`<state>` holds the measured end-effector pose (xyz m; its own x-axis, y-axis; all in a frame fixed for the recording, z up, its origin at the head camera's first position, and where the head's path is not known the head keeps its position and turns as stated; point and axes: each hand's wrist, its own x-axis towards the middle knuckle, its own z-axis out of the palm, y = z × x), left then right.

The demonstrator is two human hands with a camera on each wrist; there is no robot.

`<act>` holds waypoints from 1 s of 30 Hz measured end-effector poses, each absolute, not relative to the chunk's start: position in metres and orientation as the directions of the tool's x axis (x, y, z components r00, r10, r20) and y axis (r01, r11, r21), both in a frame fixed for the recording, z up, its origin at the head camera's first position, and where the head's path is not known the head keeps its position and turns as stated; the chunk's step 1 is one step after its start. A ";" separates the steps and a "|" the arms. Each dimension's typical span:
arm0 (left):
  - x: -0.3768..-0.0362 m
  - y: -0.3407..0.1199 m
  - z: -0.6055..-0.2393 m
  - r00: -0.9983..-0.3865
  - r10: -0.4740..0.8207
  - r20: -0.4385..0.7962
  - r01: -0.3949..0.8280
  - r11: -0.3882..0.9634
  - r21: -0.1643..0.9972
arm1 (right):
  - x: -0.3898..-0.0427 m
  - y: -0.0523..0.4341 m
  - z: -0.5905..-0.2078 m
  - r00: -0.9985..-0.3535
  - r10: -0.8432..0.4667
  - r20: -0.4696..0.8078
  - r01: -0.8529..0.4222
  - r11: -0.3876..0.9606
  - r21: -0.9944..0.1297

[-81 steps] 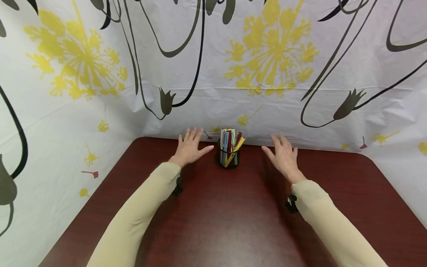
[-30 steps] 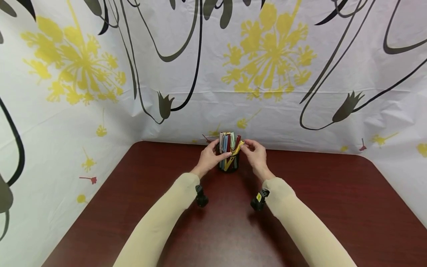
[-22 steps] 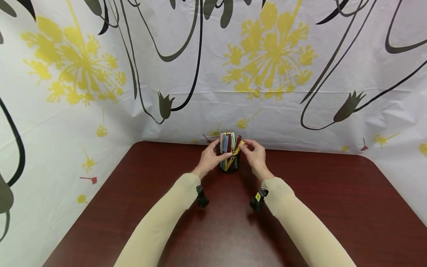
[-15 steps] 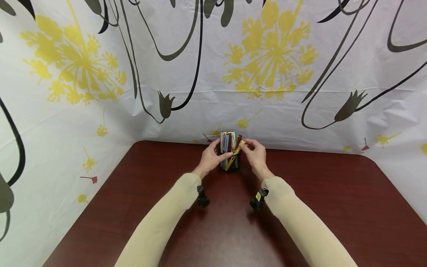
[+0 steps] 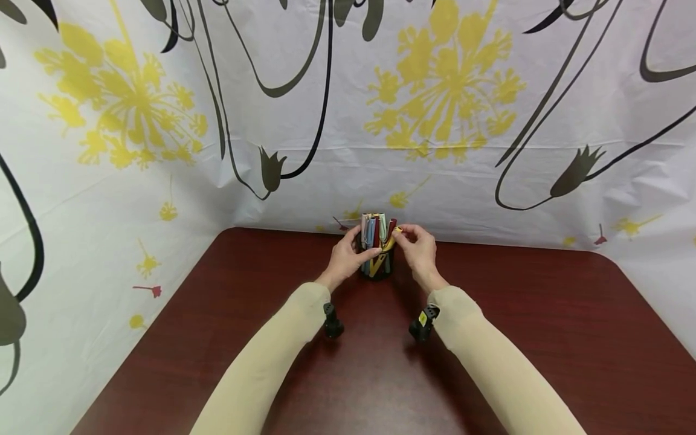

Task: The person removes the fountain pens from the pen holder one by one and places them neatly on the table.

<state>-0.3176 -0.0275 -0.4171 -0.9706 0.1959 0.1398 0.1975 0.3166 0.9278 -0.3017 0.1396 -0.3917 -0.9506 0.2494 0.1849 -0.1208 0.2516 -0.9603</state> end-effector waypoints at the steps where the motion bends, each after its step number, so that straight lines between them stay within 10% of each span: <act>1: -0.318 -0.027 -0.417 -0.970 0.197 0.140 0.197 0.312 0.929 | -0.302 0.139 -0.392 -0.949 0.253 0.186 -0.122 0.248 -0.961; 30: -0.316 -0.029 -0.416 -0.972 0.208 0.112 0.182 0.360 0.915 | -0.299 0.167 -0.361 -0.861 0.463 0.212 -0.356 -0.251 -0.900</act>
<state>-0.3155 -0.0294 -0.4160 -0.9717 0.2084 0.1116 0.1823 0.3600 0.9150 -0.2986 0.1669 -0.3610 -0.8610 0.4625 0.2117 -0.3562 -0.2510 -0.9001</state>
